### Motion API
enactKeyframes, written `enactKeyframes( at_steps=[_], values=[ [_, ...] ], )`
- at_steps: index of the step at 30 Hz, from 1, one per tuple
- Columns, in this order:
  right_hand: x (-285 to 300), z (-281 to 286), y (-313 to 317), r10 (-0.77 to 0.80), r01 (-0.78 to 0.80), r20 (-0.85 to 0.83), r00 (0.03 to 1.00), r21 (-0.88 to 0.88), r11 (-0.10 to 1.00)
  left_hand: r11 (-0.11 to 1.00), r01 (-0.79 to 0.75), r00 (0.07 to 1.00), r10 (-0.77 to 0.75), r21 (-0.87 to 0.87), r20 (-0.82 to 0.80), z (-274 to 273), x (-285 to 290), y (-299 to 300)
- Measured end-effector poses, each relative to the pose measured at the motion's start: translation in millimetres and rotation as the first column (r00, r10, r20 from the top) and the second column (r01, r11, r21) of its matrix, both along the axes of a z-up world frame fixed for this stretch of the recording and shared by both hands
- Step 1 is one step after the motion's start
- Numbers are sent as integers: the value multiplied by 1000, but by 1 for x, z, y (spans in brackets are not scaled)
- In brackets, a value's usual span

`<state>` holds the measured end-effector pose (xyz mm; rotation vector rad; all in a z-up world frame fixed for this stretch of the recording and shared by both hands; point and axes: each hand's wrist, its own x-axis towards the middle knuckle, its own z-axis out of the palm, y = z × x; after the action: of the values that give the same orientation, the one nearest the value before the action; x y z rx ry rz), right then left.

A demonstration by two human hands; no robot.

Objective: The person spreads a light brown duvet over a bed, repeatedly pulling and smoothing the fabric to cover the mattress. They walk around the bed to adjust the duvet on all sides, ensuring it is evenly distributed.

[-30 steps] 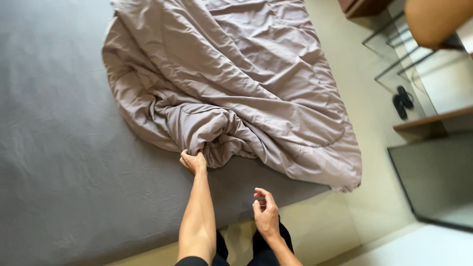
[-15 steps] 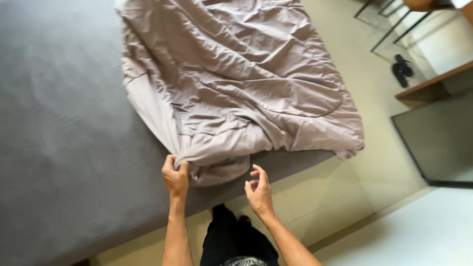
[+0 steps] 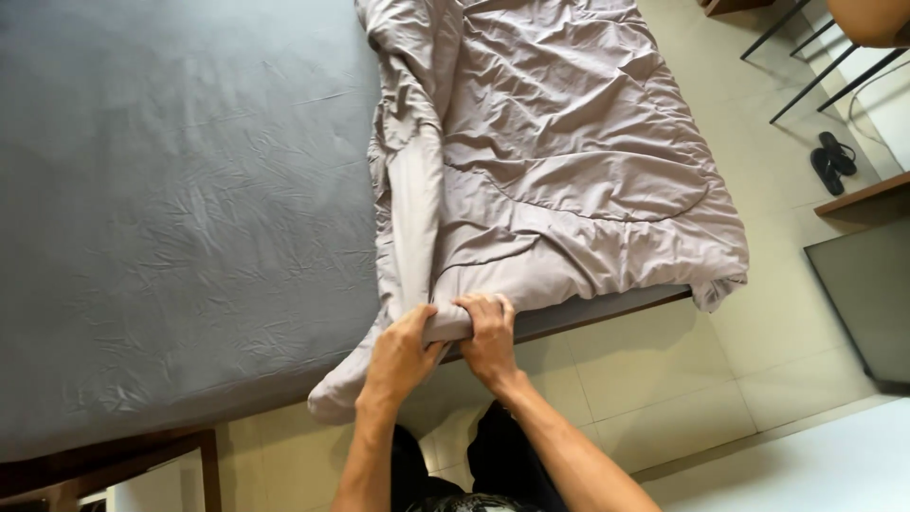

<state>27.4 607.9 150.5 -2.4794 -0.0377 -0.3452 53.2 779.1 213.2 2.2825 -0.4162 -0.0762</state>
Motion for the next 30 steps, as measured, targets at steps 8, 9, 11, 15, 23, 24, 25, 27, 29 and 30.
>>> enactKeyframes(
  at_steps=[8, 9, 11, 15, 23, 24, 25, 27, 29, 30],
  values=[
    [41, 54, 75, -225, 206, 49, 973, 244, 948, 966, -217, 974, 225, -141, 39, -112, 10, 75],
    [43, 57, 83, -270, 246, 70, 960, 245, 938, 942, -285, 958, 284, -177, -32, -125, 9, 81],
    [45, 73, 93, -293, 262, 87, 952, 261, 929, 945, -236, 971, 221, -225, -91, -179, 14, 83],
    [37, 79, 87, -302, 234, 191, 934, 313, 921, 1000, 3, 968, -1, 8, -249, -282, 22, 78],
    [-1, -6, 87, -388, 391, -44, 920, 118, 913, 730, -410, 873, 488, -546, -3, 5, 156, 226],
    [2, -23, 88, -277, 277, -30, 960, -24, 961, 812, -357, 888, 448, -462, 101, 74, 152, 244],
    [10, -14, 106, -256, 256, -25, 966, -10, 967, 810, -371, 877, 466, -455, 114, 85, 143, 256],
    [16, 4, 139, -223, 233, -87, 971, 123, 965, 954, -295, 899, 260, 49, 353, 103, 122, 276],
    [16, 14, 161, -189, 195, -58, 980, 132, 972, 947, -275, 937, 225, 166, 269, 61, 107, 291],
    [14, 20, 169, -163, 166, -30, 986, 128, 978, 934, -235, 966, 194, 269, 172, 38, 100, 297]
  ],
)
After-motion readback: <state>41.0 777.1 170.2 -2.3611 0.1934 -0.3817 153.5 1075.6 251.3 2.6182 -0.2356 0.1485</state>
